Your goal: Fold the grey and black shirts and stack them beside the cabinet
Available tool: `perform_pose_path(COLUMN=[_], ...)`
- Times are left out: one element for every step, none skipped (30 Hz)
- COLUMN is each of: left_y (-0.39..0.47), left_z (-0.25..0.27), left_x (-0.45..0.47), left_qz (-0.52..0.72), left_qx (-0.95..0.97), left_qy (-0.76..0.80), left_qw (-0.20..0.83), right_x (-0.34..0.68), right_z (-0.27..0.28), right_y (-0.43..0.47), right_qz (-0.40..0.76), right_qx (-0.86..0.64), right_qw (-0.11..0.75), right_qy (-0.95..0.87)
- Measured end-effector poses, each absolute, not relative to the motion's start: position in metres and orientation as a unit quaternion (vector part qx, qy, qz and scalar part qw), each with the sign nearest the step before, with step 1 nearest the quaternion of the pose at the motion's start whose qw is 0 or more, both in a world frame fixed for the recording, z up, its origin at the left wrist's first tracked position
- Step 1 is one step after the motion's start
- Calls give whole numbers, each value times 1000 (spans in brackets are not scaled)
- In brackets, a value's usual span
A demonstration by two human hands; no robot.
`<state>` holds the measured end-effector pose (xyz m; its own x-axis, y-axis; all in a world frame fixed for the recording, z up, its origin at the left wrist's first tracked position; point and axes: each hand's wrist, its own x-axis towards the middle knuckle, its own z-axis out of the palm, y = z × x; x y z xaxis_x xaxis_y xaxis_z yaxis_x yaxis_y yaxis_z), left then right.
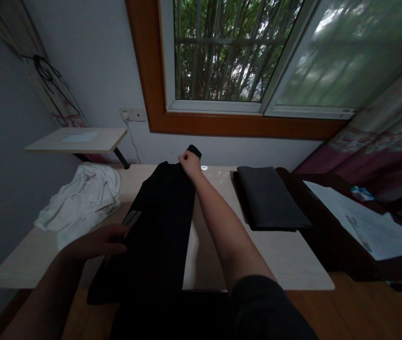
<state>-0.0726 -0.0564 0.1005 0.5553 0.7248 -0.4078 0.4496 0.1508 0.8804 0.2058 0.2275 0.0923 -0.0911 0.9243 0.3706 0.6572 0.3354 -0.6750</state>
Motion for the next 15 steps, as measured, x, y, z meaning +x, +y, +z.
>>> perform_pose_path(left_y=[-60,-63,-64,-65,-64,-62,-59,-54,-49,-43,-37,-32,-26,-22,-18], left_z=[100,98,95,91,87,81,76,70,64,59,54,50,46,42,39], left_x=[-84,-94,-103,-111,-117,-123,-127,-131,-133,-133,-133,-131,-129,-125,-122], left_qz=[82,49,32,23,23,33,50,72,100,128,154,178,196,209,215], left_qx=[618,599,585,577,577,583,595,611,629,647,661,672,680,685,690], left_qy=[453,448,457,475,499,526,550,569,582,592,601,607,612,614,615], left_qw=[637,662,669,664,646,618,585,546,505,464,422,384,353,331,316], right_x=[190,176,165,156,152,150,151,155,160,167,175,183,191,199,207], right_z=[92,90,86,81,74,67,59,51,44,37,31,25,20,15,11], right_y=[225,220,215,209,203,196,190,183,176,169,160,151,141,130,119], right_qz=[188,210,240,266,278,277,266,247,227,205,180,154,127,102,83], right_qx=[-507,-470,-437,-416,-403,-396,-395,-399,-406,-416,-430,-444,-461,-474,-478], right_qw=[378,360,336,315,295,278,265,258,255,255,256,257,261,264,262], right_qy=[-751,-778,-799,-811,-821,-830,-838,-844,-848,-848,-847,-844,-838,-834,-834])
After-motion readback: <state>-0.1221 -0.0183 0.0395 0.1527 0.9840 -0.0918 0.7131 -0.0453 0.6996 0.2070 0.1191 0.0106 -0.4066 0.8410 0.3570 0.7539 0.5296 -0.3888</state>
